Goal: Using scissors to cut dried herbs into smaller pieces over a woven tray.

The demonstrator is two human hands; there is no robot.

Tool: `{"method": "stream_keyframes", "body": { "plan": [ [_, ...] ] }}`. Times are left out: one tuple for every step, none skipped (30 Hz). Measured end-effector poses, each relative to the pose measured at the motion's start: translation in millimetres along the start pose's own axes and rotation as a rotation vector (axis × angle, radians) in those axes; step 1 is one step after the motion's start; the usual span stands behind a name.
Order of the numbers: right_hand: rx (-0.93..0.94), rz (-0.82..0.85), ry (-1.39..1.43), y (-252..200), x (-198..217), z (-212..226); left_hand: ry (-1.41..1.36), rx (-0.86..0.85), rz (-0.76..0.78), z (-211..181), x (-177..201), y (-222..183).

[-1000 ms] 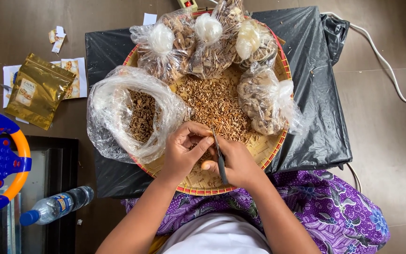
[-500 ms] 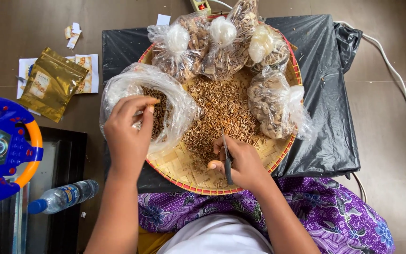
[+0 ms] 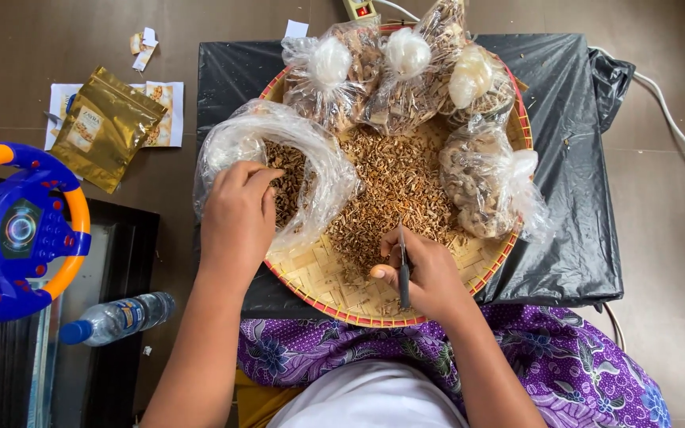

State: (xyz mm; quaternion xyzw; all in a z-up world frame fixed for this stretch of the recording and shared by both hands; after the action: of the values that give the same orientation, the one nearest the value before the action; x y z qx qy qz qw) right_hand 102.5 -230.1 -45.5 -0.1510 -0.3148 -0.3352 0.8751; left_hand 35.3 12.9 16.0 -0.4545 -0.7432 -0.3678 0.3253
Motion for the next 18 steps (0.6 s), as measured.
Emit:
{"method": "stream_keyframes", "body": {
  "plan": [
    [0.000,0.001,-0.001,0,0,1,-0.001,0.001,-0.001,2,0,1],
    [-0.003,-0.003,0.004,1,0,2,0.020,-0.015,0.015,2,-2,2],
    [-0.005,-0.007,0.009,1,1,3,0.040,-0.032,0.032,2,-4,3],
    [-0.008,-0.005,0.006,0,0,2,0.036,-0.030,0.033,2,-3,5],
    [-0.020,-0.006,0.004,0,0,1,0.046,-0.024,0.043,3,-3,6],
    [-0.029,-0.008,0.002,1,-1,0,0.058,-0.018,0.051,4,-2,8],
    [-0.028,-0.007,-0.001,0,-1,-1,0.056,-0.017,0.049,5,-3,8],
    [-0.015,-0.007,-0.014,0,-1,0,0.076,-0.025,0.056,6,-4,9],
    [-0.002,-0.007,-0.026,1,-1,0,0.097,-0.033,0.062,7,-5,10],
    [-0.003,-0.007,-0.027,2,-1,1,0.095,-0.033,0.062,10,-7,10],
    [-0.009,-0.012,-0.026,2,-1,1,0.113,-0.032,0.058,12,-10,10],
    [-0.018,-0.016,-0.025,2,-2,1,0.130,-0.030,0.056,15,-13,10],
    [-0.021,-0.015,-0.027,2,-2,1,0.127,-0.030,0.057,15,-14,10],
    [-0.019,-0.020,-0.018,2,-2,1,0.122,-0.017,0.055,15,-14,10],
    [-0.017,-0.025,-0.008,2,-2,1,0.118,-0.005,0.052,15,-13,10],
    [-0.017,-0.023,-0.009,1,-2,0,0.117,-0.003,0.052,15,-14,10],
    [-0.022,-0.023,-0.005,0,-3,-1,0.140,-0.004,0.052,15,-15,10],
    [-0.024,-0.023,-0.001,0,-3,-1,0.164,-0.006,0.048,15,-16,11]
  ]
}}
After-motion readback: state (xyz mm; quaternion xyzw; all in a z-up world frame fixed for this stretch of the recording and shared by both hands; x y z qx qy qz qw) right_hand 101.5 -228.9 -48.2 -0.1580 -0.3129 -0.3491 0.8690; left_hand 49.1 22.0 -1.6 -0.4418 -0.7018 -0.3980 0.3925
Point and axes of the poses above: each hand's wrist, its own y-axis towards the middle knuckle, its own x-axis out of the back of the hand, z = x × y, the point moved 6 cm from there along y, towards the middle knuckle, and after that the axes turned 8 degrees about -y, right-handed, at the moved point
